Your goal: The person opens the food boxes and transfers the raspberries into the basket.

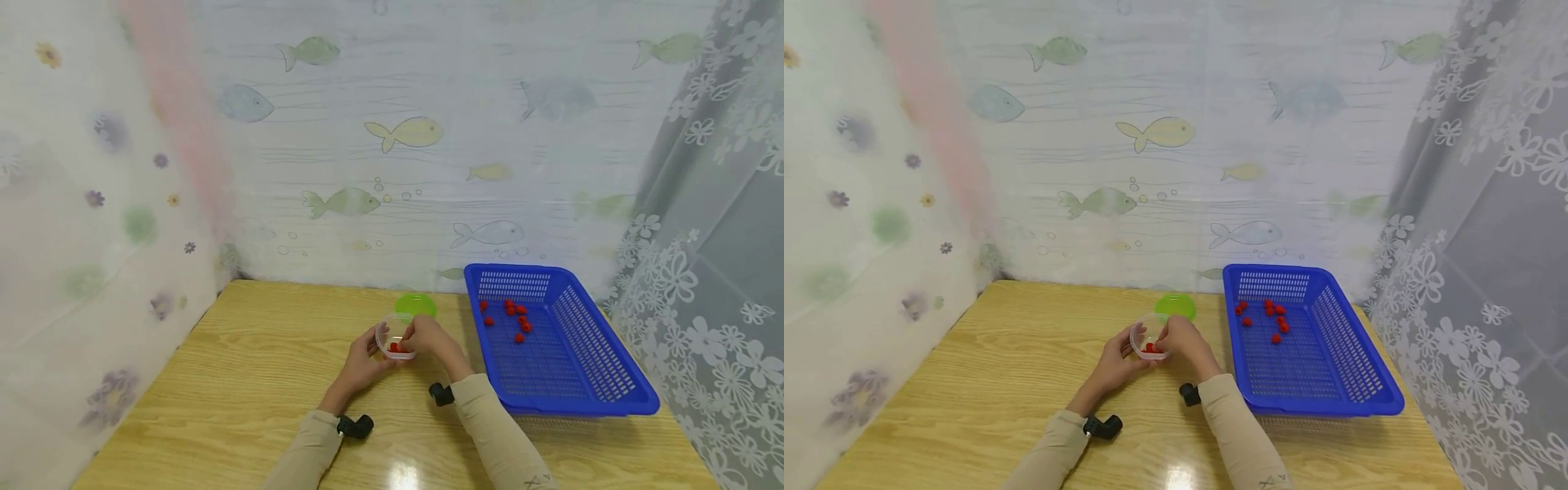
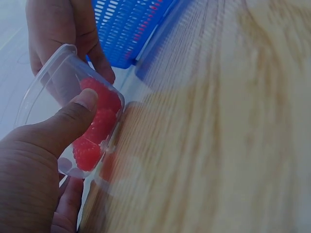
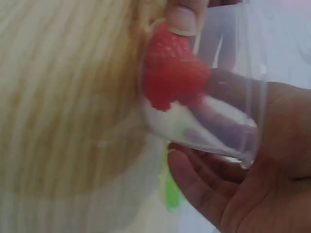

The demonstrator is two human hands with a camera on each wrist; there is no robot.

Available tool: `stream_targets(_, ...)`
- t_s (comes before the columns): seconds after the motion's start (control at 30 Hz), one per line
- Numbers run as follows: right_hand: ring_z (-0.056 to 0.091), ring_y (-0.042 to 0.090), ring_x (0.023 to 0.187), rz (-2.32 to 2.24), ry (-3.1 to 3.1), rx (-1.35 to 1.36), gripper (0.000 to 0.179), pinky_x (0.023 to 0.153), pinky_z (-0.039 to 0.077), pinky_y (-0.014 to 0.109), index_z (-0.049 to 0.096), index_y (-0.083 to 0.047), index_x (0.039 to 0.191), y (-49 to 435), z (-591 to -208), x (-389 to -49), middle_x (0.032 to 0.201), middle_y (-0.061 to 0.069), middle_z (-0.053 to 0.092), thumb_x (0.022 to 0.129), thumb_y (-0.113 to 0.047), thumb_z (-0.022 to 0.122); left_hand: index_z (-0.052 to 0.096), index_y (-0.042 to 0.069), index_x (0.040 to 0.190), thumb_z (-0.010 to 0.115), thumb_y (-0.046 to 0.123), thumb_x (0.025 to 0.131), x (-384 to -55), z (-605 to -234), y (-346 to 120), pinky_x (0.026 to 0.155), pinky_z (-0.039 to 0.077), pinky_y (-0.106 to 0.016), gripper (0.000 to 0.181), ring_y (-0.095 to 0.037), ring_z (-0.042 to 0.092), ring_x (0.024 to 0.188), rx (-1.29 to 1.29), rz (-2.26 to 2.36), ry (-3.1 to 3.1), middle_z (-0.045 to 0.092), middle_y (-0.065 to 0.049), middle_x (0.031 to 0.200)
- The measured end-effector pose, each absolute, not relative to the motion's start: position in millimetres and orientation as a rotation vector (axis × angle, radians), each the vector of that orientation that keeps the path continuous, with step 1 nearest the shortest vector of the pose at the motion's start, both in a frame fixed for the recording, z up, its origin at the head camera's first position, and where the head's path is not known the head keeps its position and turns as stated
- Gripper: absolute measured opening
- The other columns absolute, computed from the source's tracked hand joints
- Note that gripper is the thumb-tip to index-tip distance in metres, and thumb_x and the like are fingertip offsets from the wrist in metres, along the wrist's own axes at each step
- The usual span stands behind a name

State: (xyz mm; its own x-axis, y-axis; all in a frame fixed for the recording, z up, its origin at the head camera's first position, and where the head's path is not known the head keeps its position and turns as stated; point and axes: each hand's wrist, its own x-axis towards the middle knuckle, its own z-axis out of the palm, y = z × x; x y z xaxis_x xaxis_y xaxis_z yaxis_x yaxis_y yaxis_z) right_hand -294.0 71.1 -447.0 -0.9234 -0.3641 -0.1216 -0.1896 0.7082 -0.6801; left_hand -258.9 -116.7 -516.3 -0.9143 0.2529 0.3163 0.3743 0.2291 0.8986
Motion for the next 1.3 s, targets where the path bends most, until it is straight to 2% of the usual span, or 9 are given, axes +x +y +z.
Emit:
stream_targets(0.2, 0.062, 0.015, 0.075, -1.232, 2.562, -0.418, 0.009, 0.065, 0.056, 0.026, 0.075, 0.002, 0.094, 70.8, -454.8, -294.9, 0.088, 0.007, 0.072, 0.086, -0.003, 0.076, 0.039, -0.005, 0.153, 0.085, 0.004, 0.082, -257.8, -515.8, -117.3, 0.114, 0.042, -0.045, 0.085, -0.037, 0.048, 0.140, -0.609, -1.787, -2.404, 0.050, -0.026, 0.149)
stream_targets(0.47, 0.061, 0.016, 0.078, -1.148, 2.586, -0.427, 0.013, 0.069, 0.058, 0.027, 0.076, 0.004, 0.097, 70.7, -457.4, -297.9, 0.095, 0.011, 0.074, 0.084, 0.001, 0.074, 0.037, -0.007, 0.154, 0.086, 0.006, 0.082, -258.4, -517.7, -117.1, 0.114, 0.043, -0.046, 0.088, -0.040, 0.048, 0.139, -0.627, -1.787, -2.392, 0.049, -0.029, 0.148)
stream_targets(0.63, 0.061, 0.016, 0.077, -1.126, 2.600, -0.430, 0.011, 0.068, 0.057, 0.027, 0.076, 0.004, 0.094, 70.5, -455.1, -296.0, 0.090, 0.009, 0.073, 0.084, -0.001, 0.077, 0.038, -0.005, 0.154, 0.086, 0.006, 0.081, -257.5, -516.9, -116.9, 0.114, 0.042, -0.044, 0.087, -0.038, 0.048, 0.140, -0.609, -1.789, -2.399, 0.049, -0.026, 0.149)
stream_targets(0.9, 0.056, 0.015, 0.068, -1.097, 2.673, -0.416, 0.007, 0.059, 0.050, 0.023, 0.074, 0.003, 0.082, 68.8, -453.0, -291.8, 0.075, 0.005, 0.068, 0.084, -0.002, 0.079, 0.038, -0.004, 0.154, 0.086, 0.007, 0.081, -256.9, -513.0, -116.1, 0.114, 0.042, -0.043, 0.088, -0.038, 0.047, 0.140, -0.612, -1.789, -2.396, 0.049, -0.027, 0.149)
stream_targets(1.1, 0.050, 0.011, 0.060, -1.078, 2.651, -0.508, 0.016, 0.052, 0.042, 0.019, 0.073, 0.001, 0.073, 72.5, -453.1, -290.7, 0.063, -0.001, 0.061, 0.086, -0.006, 0.078, 0.036, -0.007, 0.154, 0.084, 0.010, 0.085, -255.2, -514.0, -117.2, 0.113, 0.043, -0.047, 0.086, -0.041, 0.048, 0.139, -0.628, -1.762, -2.426, 0.048, -0.029, 0.149)
stream_targets(1.3, 0.046, 0.010, 0.059, -1.033, 2.532, -0.624, 0.009, 0.053, 0.038, 0.019, 0.075, 0.004, 0.079, 82.0, -447.9, -296.0, 0.065, -0.003, 0.059, 0.085, 0.001, 0.069, 0.039, -0.011, 0.151, 0.086, 0.008, 0.083, -255.8, -515.7, -116.9, 0.112, 0.045, -0.046, 0.085, -0.041, 0.050, 0.137, -0.642, -1.784, -2.425, 0.050, -0.030, 0.148)
